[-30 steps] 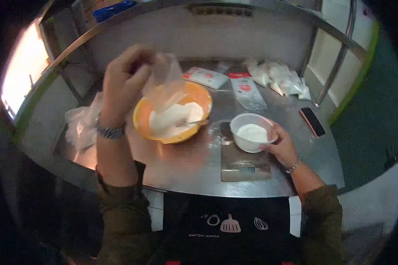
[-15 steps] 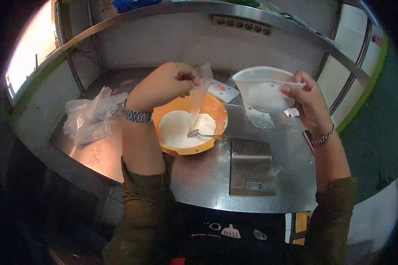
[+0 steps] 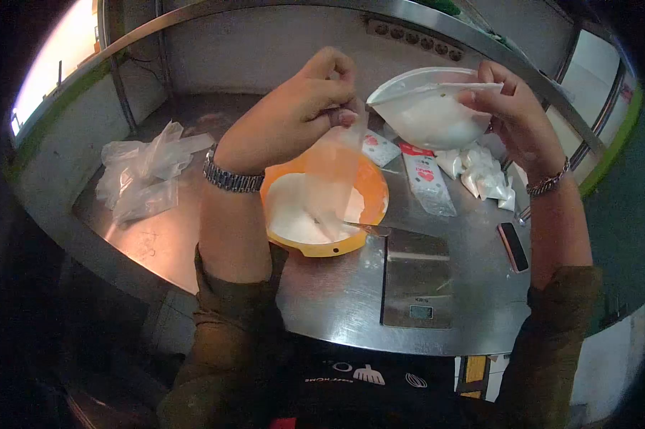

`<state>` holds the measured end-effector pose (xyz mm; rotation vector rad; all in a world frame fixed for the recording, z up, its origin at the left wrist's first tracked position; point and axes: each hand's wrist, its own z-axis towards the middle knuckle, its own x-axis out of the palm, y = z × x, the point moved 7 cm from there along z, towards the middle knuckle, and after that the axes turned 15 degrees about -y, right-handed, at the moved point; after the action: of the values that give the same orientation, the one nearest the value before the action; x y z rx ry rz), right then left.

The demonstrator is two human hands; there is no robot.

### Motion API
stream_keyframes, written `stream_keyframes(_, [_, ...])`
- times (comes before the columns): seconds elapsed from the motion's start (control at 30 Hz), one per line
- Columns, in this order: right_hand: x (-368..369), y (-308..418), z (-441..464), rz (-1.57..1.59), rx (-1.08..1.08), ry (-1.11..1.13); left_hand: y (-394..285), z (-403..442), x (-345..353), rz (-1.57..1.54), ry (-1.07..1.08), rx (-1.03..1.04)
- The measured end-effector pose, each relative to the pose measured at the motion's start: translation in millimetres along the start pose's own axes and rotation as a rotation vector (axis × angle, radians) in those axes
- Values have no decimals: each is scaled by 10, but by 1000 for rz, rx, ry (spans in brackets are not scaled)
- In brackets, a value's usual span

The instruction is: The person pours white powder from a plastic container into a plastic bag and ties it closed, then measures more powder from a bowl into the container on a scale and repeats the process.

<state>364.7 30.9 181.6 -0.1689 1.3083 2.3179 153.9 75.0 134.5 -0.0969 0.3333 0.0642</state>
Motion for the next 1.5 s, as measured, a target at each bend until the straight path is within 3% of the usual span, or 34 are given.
stream_keyframes(0.07, [1, 14, 67, -21, -55, 33, 38, -1, 66, -197, 115, -109])
stream_keyframes(0.17, [7, 93, 81, -33, -73, 23, 185, -38, 121, -245, 166, -212])
stream_keyframes(0.37, [-50, 108, 265, -213, -127, 110, 145, -24, 168, -295, 155, -84])
stream_keyframes(0.47, [27, 179, 257, -130, -126, 37, 118, -13, 195, -272, 168, -40])
stream_keyframes(0.7, [47, 142, 348, -225, -166, 150, 74, -13, 196, -211, 213, -84])
stream_keyframes(0.77, [66, 122, 335, -229, -155, 188, 209, -53, 202, -413, 166, -362])
stream_keyframes(0.87, [88, 104, 305, -287, -177, 179, 263, -72, 190, -426, 158, -456])
stream_keyframes(0.97, [171, 124, 264, -377, -206, 256, 215, -39, 176, -401, 152, -318])
stream_keyframes(1.1, [267, 232, 288, -461, -234, 319, 197, -38, 208, -374, 192, -295])
stream_keyframes(1.17, [341, 299, 269, -496, -117, 313, 195, -48, 227, -359, 230, -270])
stream_keyframes(1.4, [625, 496, 275, -620, -179, 355, 208, -48, 144, -347, 181, -258])
stream_keyframes(1.5, [652, 581, 266, -889, -41, 172, 224, -58, 145, -306, 214, -234])
